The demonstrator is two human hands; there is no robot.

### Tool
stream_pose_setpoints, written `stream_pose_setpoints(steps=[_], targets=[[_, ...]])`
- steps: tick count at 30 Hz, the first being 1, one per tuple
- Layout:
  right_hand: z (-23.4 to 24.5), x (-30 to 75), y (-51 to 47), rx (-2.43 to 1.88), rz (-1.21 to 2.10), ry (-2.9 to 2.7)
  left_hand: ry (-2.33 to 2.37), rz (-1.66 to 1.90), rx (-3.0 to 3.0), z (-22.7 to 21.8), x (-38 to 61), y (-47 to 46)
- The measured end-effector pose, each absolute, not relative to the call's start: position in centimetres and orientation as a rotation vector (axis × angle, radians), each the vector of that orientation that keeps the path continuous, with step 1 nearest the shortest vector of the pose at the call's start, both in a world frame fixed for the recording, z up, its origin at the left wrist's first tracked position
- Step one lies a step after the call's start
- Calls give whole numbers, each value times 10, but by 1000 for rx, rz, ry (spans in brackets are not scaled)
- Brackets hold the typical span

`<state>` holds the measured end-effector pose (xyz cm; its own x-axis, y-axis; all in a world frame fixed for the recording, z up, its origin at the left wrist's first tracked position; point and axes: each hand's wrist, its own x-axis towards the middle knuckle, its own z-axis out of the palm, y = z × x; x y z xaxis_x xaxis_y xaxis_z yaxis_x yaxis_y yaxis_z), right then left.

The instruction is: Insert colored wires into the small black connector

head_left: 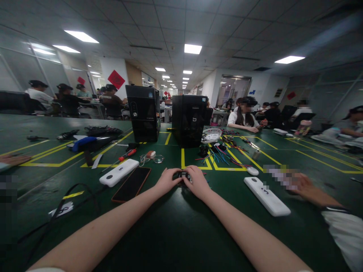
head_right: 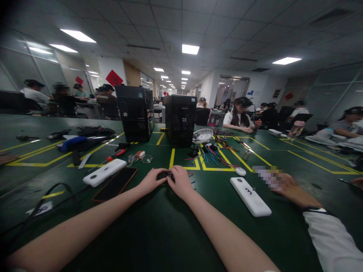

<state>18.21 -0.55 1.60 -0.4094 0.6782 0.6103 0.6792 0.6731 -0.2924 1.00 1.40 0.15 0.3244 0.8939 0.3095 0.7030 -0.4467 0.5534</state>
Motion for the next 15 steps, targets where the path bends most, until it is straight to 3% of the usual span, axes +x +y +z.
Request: stream_pose_setpoints(steps=[15], targets=[[9, 174, -1, -1255, -24, -2047, 1246, 974, 2515, 9, 8, 3]])
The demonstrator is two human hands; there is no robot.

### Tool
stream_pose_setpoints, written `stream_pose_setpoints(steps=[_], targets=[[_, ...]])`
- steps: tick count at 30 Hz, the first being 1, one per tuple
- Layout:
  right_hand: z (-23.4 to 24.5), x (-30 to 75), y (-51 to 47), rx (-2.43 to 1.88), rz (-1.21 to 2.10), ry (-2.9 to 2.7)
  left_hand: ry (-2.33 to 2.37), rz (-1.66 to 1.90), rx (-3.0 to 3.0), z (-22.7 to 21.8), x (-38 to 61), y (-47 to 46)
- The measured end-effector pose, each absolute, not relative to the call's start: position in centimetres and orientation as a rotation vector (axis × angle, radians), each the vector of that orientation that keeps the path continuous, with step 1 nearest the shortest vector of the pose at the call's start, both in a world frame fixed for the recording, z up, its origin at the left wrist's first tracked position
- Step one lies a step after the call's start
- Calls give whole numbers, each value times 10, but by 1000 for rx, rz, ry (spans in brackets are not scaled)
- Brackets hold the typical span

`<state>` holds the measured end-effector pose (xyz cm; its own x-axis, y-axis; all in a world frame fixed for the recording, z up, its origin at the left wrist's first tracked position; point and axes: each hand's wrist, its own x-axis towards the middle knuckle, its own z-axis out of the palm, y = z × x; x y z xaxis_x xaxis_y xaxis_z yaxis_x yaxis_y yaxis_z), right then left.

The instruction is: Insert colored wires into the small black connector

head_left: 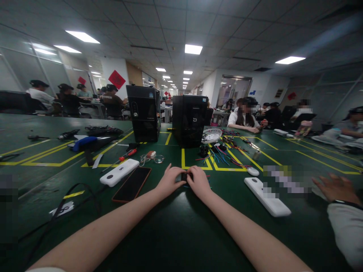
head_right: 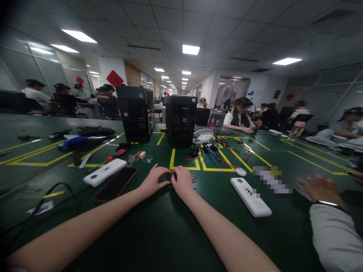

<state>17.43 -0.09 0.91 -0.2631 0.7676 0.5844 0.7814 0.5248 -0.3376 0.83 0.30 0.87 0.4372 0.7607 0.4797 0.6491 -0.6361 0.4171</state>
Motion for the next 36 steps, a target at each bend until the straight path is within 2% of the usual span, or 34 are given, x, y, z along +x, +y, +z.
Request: stream_pose_setpoints(steps=[11, 36], targets=[[1, 176, 4, -1362, 188, -1999, 1271, 866, 2380, 3, 11, 10], [5, 171, 3, -1472, 210, -1866, 1246, 848, 2212, 7, 12, 9]])
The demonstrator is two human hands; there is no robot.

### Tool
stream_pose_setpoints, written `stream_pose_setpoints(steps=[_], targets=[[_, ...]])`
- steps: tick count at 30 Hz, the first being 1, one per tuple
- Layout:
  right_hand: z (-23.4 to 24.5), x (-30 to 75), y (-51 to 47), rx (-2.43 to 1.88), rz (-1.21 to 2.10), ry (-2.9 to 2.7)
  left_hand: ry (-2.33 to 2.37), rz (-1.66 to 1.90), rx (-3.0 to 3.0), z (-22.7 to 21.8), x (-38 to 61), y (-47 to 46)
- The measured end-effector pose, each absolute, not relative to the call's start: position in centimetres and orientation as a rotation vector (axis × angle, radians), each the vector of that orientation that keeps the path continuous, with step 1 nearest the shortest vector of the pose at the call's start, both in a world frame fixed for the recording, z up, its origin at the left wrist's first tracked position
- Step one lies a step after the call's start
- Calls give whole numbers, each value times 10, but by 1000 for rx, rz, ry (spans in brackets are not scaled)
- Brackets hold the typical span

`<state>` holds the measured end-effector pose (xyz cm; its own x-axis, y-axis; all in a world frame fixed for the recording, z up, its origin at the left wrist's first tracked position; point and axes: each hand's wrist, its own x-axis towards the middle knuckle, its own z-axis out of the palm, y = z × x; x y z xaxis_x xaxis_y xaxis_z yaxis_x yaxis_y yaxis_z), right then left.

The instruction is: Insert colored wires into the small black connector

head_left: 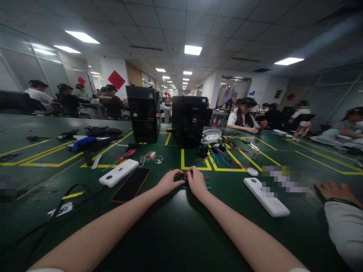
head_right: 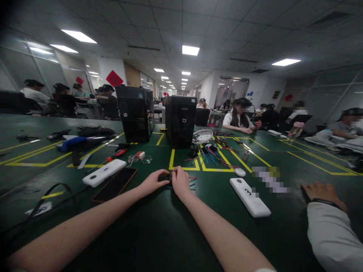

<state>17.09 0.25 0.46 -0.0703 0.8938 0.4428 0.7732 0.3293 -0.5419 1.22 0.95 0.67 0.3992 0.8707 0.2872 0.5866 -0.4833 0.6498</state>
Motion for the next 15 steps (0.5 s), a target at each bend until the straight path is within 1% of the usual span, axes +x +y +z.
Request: stream_pose_setpoints(steps=[7, 11, 15], targets=[[3, 176, 5, -1401, 226, -1885, 1236, 888, 2214, 4, 12, 10], [7, 180, 5, -1317, 169, -1921, 1253, 967, 2156, 0, 10, 14], [15, 185, 1, -1230, 115, -2129, 1309, 1007, 2094, -4, 8, 18]])
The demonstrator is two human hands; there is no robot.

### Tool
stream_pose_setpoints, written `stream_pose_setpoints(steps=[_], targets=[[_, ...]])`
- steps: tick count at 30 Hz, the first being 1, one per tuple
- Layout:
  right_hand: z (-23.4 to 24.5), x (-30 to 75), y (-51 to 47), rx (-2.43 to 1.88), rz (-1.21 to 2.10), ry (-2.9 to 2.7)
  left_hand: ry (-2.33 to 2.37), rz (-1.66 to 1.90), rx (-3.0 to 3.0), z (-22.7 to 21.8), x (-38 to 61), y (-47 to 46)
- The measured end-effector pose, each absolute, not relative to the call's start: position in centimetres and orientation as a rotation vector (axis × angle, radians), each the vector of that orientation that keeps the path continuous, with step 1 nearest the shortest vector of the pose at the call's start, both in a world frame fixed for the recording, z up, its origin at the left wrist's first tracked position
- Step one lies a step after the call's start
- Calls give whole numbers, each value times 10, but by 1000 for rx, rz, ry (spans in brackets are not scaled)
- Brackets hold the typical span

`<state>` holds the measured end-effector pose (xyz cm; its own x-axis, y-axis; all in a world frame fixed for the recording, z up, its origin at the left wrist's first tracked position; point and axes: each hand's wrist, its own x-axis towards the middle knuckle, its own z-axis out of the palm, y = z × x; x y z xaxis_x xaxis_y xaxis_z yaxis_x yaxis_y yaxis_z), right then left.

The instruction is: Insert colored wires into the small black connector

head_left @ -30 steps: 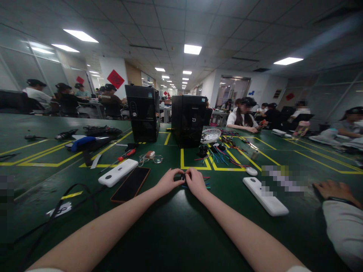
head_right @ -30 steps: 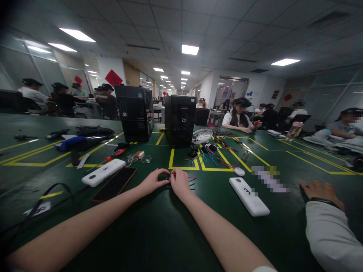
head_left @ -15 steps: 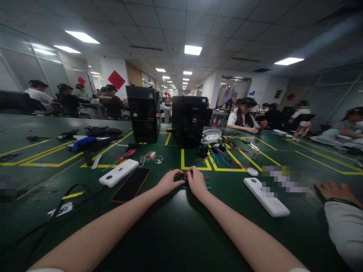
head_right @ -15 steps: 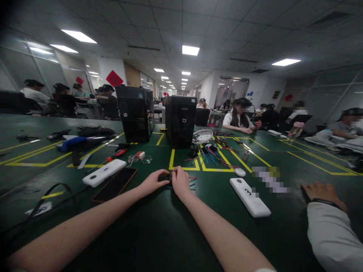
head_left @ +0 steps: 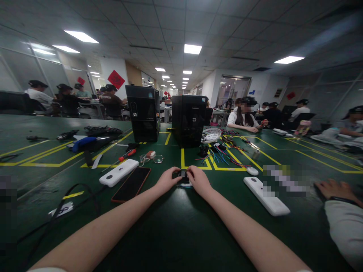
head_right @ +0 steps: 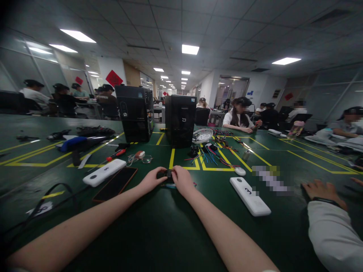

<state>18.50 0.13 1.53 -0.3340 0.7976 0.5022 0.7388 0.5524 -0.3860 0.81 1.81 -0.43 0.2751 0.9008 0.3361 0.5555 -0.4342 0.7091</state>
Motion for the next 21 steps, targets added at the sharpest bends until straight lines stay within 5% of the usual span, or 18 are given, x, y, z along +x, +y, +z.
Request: stream_pose_setpoints(steps=[9, 21], targets=[[19, 173, -15, -1057, 37, -2577, 1367, 1008, 2035, -4, 8, 20], [25, 175, -20, -1497, 11, -2596, 1399, 1012, 2051, -6, 9, 19]])
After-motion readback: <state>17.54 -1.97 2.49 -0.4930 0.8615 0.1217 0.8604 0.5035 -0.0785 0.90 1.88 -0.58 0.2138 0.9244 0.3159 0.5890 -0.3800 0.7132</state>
